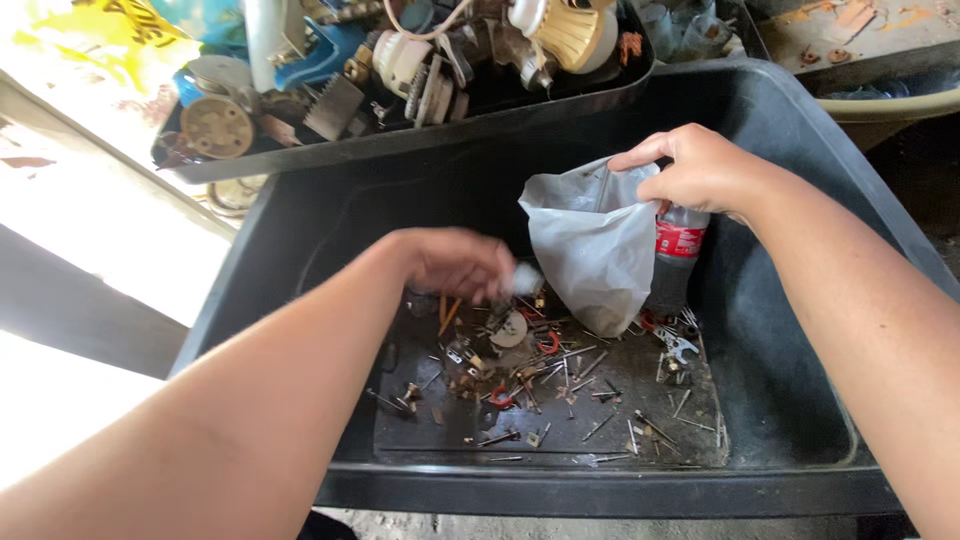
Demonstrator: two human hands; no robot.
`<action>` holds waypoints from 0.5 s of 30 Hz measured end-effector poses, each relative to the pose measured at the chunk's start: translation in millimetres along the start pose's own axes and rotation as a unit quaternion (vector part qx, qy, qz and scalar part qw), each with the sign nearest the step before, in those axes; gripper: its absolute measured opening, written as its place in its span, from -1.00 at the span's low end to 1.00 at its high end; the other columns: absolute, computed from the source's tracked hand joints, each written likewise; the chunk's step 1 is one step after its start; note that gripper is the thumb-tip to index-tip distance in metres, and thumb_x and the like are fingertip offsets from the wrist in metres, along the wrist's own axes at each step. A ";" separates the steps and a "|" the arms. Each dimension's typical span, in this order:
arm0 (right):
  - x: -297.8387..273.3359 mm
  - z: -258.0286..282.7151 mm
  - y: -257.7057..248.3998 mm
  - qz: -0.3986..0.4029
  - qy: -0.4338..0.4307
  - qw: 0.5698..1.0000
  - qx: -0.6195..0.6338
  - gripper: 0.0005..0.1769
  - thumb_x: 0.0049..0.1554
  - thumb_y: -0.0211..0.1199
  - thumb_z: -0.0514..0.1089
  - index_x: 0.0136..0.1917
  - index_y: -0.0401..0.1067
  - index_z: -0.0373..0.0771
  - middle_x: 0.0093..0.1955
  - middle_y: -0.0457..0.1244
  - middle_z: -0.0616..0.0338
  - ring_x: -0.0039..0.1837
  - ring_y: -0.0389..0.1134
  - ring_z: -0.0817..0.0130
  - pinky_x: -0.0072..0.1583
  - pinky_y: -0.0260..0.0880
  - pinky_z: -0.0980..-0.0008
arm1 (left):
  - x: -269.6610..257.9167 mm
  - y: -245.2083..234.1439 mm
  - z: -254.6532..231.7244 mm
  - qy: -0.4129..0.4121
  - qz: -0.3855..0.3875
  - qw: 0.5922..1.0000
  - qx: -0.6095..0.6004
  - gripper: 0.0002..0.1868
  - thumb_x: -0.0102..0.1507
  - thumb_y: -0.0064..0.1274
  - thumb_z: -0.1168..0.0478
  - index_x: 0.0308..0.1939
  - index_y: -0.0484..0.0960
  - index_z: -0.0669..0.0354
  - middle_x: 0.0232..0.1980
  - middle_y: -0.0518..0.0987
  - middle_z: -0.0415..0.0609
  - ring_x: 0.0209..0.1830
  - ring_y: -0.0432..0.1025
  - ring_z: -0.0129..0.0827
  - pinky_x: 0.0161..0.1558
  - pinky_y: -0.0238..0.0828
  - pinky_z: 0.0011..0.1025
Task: The person sorts small metal parts and hardware from a black bin into a white plastic bag. They pick up items such as screws, washers, and small tools one by one and place them into the bag while occasionally moving other items aside.
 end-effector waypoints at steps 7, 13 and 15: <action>-4.7 20.5 10.9 0.011 -0.047 0.999 0.017 -0.41 -0.05 0.29 -0.36 0.25 0.60 0.00 -0.17 0.43 0.10 -0.26 0.37 0.40 -0.11 0.40 0.37 | 33.8 46.4 -92.7 0.206 -0.194 0.947 -0.154 -0.67 0.14 0.29 0.29 -0.04 0.65 0.31 -0.17 0.66 0.06 -0.20 0.55 -0.27 -0.20 0.51 -0.38; -7.7 18.8 10.0 -0.001 -0.097 0.990 0.105 -0.41 -0.05 0.22 -0.38 0.25 0.60 -0.06 -0.12 0.45 0.17 -0.29 0.34 0.47 -0.13 0.42 0.45 | 6.2 74.4 -79.9 -0.024 -0.640 0.707 0.300 -0.45 0.01 0.53 -0.02 0.02 0.65 -0.14 0.34 0.31 0.16 0.25 0.32 0.01 -0.03 0.52 -0.12; -1.8 15.2 17.8 0.010 -0.096 0.987 0.126 -0.40 -0.06 0.23 -0.38 0.25 0.61 -0.07 -0.13 0.46 0.17 -0.32 0.33 0.45 -0.18 0.39 0.42 | 6.8 72.8 -72.8 0.044 -0.585 0.800 0.126 -0.43 0.06 0.31 0.30 0.13 0.48 0.00 0.23 0.44 0.15 0.08 0.48 -0.06 -0.09 0.63 -0.19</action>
Point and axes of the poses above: each hand's wrist, its own x-axis towards the middle knuckle, its own y-axis out of the palm, z = x × y, the point moved 1 cm from there along x, towards the middle knuckle
